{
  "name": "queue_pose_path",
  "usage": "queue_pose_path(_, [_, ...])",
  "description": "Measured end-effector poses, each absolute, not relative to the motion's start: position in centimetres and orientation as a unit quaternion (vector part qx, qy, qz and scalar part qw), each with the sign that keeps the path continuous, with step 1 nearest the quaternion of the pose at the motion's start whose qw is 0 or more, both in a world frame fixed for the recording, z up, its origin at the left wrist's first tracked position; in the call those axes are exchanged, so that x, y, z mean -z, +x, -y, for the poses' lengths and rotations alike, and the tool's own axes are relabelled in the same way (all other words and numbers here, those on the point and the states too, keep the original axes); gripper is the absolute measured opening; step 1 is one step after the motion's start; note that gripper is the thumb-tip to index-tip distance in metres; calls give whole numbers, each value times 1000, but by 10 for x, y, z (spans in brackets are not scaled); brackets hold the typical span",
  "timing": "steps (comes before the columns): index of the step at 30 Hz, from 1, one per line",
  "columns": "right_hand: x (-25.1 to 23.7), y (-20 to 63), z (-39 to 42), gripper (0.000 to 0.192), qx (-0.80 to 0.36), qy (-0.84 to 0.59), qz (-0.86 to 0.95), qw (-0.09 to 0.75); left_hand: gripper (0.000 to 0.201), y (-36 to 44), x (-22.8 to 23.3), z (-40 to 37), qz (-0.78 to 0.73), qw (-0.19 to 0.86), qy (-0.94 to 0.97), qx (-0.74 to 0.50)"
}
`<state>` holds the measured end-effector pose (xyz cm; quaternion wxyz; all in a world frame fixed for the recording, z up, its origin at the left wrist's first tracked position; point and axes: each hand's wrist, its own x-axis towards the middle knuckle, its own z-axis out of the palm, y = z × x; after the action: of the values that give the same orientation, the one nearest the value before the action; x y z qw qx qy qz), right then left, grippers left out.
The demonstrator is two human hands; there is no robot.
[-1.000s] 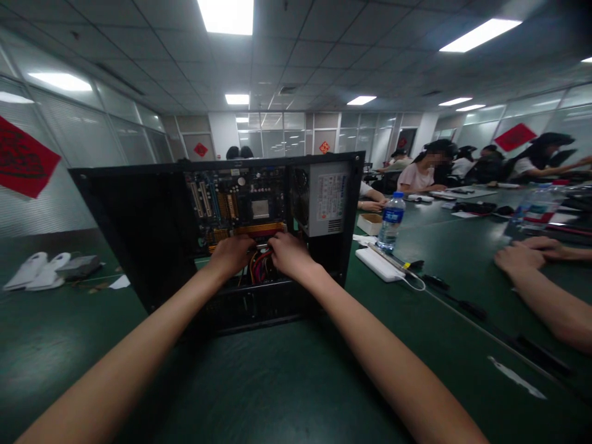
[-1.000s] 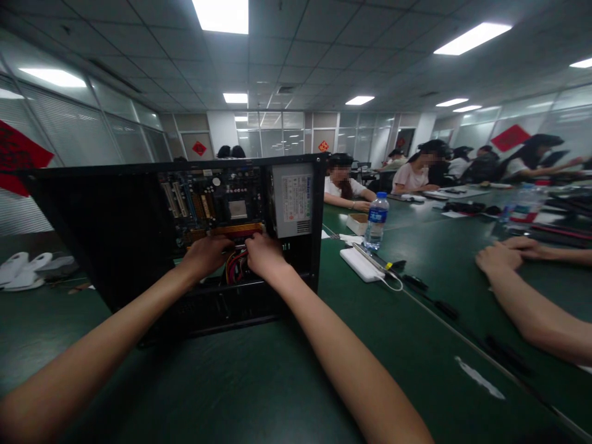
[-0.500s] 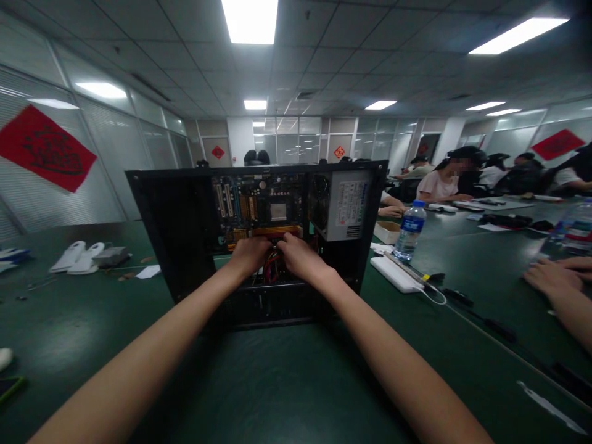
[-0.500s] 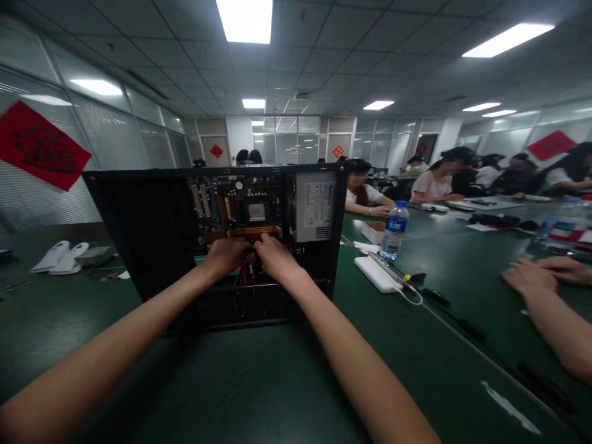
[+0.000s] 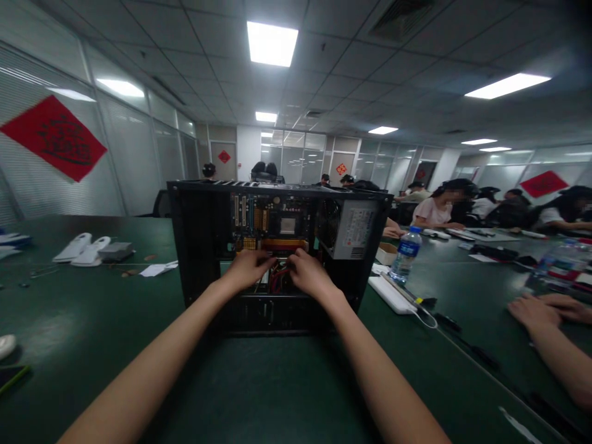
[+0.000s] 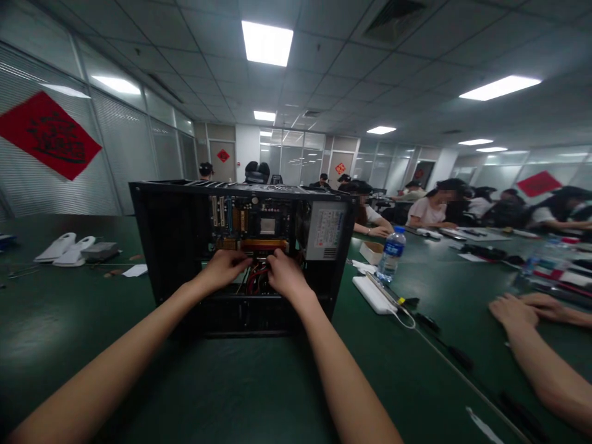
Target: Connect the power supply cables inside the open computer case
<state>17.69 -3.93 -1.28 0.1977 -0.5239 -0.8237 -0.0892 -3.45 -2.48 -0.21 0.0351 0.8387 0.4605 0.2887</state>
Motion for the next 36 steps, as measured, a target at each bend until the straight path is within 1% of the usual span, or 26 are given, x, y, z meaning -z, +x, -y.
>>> queue_pose_path(1, [13,177,41,21,89,-523,824,201,46,-41,3,28,-444,74,847,-282])
queue_pose_path(3, [13,178,43,23,85,-523,823,204,54,-52,6,33,-412,148,871,-223])
queue_pose_path(6, [13,176,43,25,85,-533,818,202,55,-60,7,38,-374,215,893,-129])
queue_pose_path(9, [13,169,42,27,94,-539,815,192,43,-62,5,41,-336,241,905,-102])
queue_pose_path(11, [12,165,40,28,98,-541,816,182,35,-61,2,43,-336,234,908,-92])
queue_pose_path(15, [12,162,39,30,91,-543,817,172,32,-61,-2,45,-326,228,914,-83])
queue_pose_path(17, [13,163,39,31,87,-543,818,172,37,-61,-2,50,-330,195,920,-84])
queue_pose_path(18, [13,164,39,32,85,-543,818,171,40,-61,0,54,-344,161,922,-81])
queue_pose_path(20, [14,165,39,32,81,-546,817,170,40,-62,9,67,-390,56,916,-76])
queue_pose_path(22, [14,165,40,31,79,-547,816,172,36,-65,25,84,-430,-85,894,-96])
queue_pose_path(24, [14,165,40,30,82,-548,814,174,31,-70,43,99,-426,-192,870,-158])
queue_pose_path(26, [14,164,41,29,84,-553,811,174,34,-79,58,108,-414,-273,846,-195])
queue_pose_path(29, [15,166,43,27,85,-555,807,183,37,-97,68,110,-391,-312,841,-207])
queue_pose_path(33, [18,169,39,23,74,-540,810,218,29,-119,64,98,-329,-365,841,-228])
queue_pose_path(36, [22,170,32,22,65,-526,814,238,29,-126,61,88,-291,-392,839,-242])
